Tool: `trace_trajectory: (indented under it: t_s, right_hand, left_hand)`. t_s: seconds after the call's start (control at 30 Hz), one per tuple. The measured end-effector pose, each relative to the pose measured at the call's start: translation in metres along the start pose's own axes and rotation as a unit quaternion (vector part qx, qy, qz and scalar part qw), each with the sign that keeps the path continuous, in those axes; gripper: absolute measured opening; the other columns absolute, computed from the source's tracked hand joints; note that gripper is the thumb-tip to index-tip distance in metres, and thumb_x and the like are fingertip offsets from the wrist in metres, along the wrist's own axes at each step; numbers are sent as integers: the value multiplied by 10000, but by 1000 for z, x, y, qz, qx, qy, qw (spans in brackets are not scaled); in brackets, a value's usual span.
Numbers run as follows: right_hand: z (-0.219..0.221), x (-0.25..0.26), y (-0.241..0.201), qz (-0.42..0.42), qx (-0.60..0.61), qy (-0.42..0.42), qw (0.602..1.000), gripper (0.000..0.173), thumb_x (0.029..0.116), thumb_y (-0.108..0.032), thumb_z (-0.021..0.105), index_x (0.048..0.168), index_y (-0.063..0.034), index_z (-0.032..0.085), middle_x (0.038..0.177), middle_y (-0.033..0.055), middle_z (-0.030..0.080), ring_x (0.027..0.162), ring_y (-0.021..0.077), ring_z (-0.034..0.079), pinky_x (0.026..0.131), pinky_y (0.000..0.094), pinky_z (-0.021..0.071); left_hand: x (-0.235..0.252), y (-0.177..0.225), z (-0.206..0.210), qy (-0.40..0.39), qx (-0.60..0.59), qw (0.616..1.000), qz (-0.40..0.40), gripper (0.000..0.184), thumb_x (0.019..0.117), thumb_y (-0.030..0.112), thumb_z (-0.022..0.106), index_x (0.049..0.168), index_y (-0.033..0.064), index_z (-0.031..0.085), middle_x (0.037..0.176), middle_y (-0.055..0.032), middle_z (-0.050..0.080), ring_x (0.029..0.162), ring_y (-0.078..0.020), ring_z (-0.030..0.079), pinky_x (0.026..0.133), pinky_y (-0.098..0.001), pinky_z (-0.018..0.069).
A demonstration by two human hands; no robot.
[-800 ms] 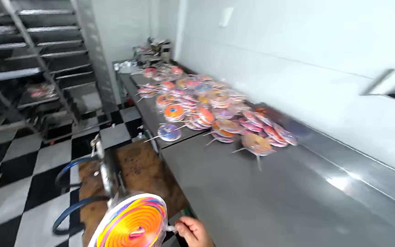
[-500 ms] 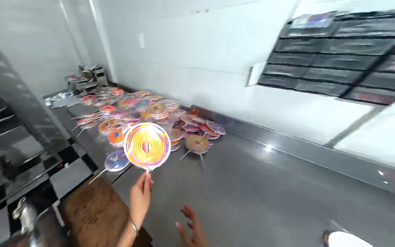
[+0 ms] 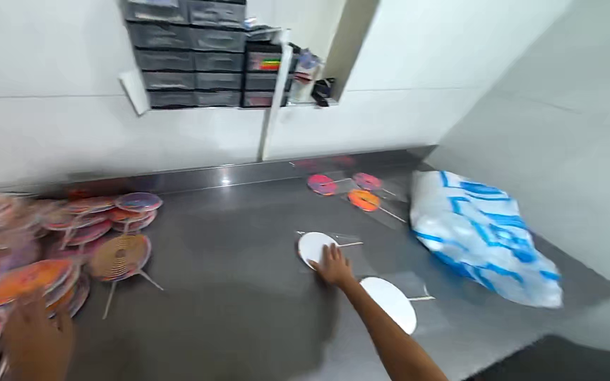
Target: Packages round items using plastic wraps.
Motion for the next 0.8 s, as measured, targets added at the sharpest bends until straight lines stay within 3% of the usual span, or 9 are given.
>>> trace_trajectory:
  t_s: [0.1,0.2,0.27,0.4,0.47,0.57,0.67,0.73,0.8]
  right_hand:
    - [17,-32,-43,-15,16,-15,1000,969,953,-696,519,1624,-49,255,1703,214,148,1577,404,127,1208,691,174]
    - [13,-97,-115,-60,53,-131,988,924,1002,-645,481,1633,-31,200,1686,230,197,1554,409,217,1212,639,241]
    - [2,-131,-142,-117,127,-163,971,764,1030,-571,492,1573,-45,382,1533,217,490,1393,383,505,1154,578,388]
    - [-12,-126,-132,-102,252,-153,950,496,1066,-411,532,1379,-34,605,1261,169,695,1120,305,695,990,505,545]
    - [0,-103,-125,-8,327,-262,908,558,1103,-448,419,1376,16,564,1217,194,696,1063,297,705,927,462,564]
    - [35,-107,-154,50,383,-489,782,818,1075,-629,166,1387,33,529,1215,197,697,1055,288,710,909,440,575]
    - [75,-179,-224,23,396,-624,673,832,1060,-651,103,1397,10,480,1196,180,653,1035,265,668,898,447,552]
    - [88,-230,-257,51,455,-590,665,718,1089,-593,168,1332,-20,526,1054,152,673,910,244,677,805,424,566]
    - [83,-252,-270,36,453,-546,704,710,1103,-553,149,1240,8,562,857,116,637,703,215,636,664,384,550]
  left_hand:
    - [-102,90,50,-278,-321,905,-41,442,1024,156,592,1387,-92,543,1348,-247,623,1224,-247,641,1056,-367,509]
    - [-170,157,117,-553,-434,668,-244,438,1066,205,543,1413,-60,509,1354,-204,625,1214,-261,643,1044,-408,517]
    - [-188,186,145,-562,-447,613,-330,444,1098,273,470,1385,-61,526,1297,-190,657,1166,-242,660,1015,-395,524]
    - [-199,198,158,-384,-442,698,-412,451,1069,306,549,1241,-109,597,1102,-208,693,951,-224,699,874,-375,579]
    - [-204,187,146,-259,-478,719,-433,345,1070,174,539,1225,-129,592,1104,-223,700,974,-230,695,885,-370,566]
    - [-205,169,114,-169,-483,747,-424,261,1086,96,427,1108,-101,597,791,-79,668,676,-103,646,664,-258,559]
    - [-208,168,80,-305,-229,862,-335,427,1088,110,399,1474,-72,390,1141,-211,659,970,-252,671,891,-381,549]
    - [-222,196,71,-369,8,876,-309,518,1094,137,383,1558,-64,273,1427,-271,540,1256,-385,610,1044,-489,507]
    - [-251,218,48,-389,56,888,-238,470,1067,43,406,1505,-122,359,1428,-343,504,1232,-472,599,1006,-537,513]
Point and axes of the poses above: each hand's wrist, its own x-axis towards the middle knuckle, its own z-axis out of the palm, y = z × x, the point moved 1 cm from there along x, towards the middle knuckle
